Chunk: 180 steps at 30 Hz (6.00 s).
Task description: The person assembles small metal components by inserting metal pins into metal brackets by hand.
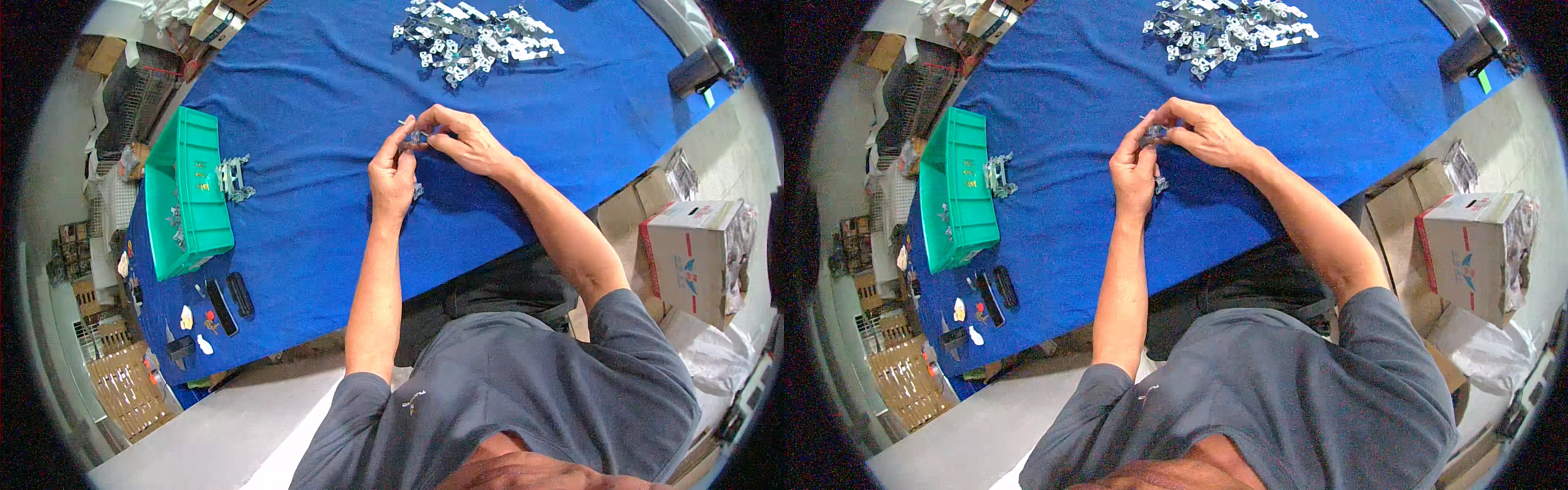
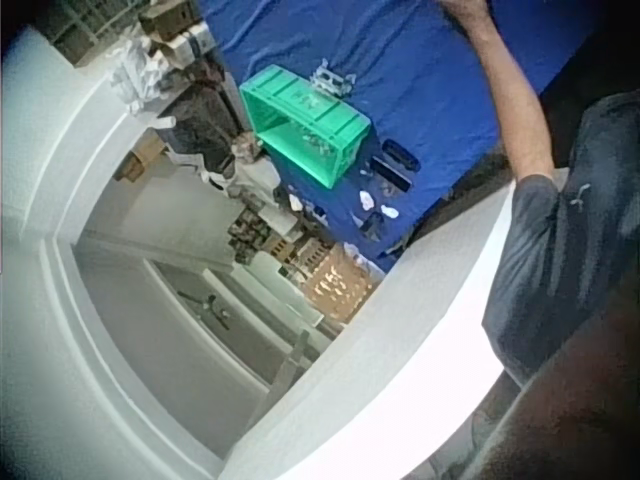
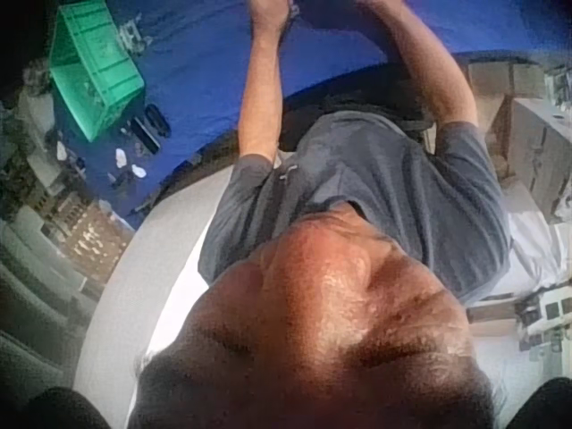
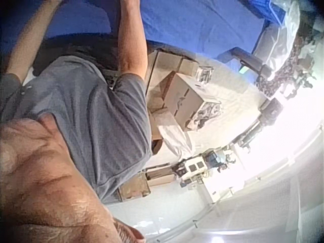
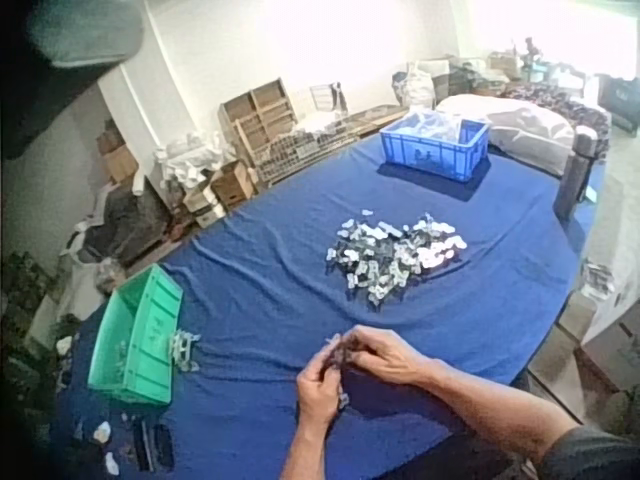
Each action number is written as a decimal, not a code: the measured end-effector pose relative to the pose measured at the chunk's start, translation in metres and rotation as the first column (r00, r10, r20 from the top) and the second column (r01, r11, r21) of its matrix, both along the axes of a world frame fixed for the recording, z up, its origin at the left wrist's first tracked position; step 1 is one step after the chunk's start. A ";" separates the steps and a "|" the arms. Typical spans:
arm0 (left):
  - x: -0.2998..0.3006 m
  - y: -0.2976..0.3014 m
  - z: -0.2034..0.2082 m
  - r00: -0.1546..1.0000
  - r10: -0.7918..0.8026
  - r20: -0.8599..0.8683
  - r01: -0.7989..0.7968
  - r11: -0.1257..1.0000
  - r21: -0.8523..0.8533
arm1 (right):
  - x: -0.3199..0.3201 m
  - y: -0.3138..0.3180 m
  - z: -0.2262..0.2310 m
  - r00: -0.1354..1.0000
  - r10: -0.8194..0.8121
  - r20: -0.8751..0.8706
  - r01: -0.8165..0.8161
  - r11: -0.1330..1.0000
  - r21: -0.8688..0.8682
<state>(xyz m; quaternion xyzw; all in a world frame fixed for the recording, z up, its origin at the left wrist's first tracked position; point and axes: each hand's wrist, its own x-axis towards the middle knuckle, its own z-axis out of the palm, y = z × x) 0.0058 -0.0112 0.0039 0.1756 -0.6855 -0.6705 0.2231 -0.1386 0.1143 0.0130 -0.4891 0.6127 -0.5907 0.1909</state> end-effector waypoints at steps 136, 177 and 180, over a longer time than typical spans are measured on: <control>-0.006 -0.001 0.000 0.996 0.022 -0.083 -0.016 0.997 0.079 | 0.002 0.001 0.004 0.999 -0.037 -0.038 0.037 0.999 -0.002; -0.009 -0.004 -0.004 0.984 0.138 -0.116 -0.108 0.966 0.237 | 0.001 -0.004 -0.004 0.963 -0.104 0.247 0.103 0.995 0.015; -0.008 -0.003 -0.005 0.985 0.131 -0.113 -0.105 0.972 0.211 | 0.002 -0.003 -0.004 0.976 -0.105 0.188 0.108 0.994 -0.008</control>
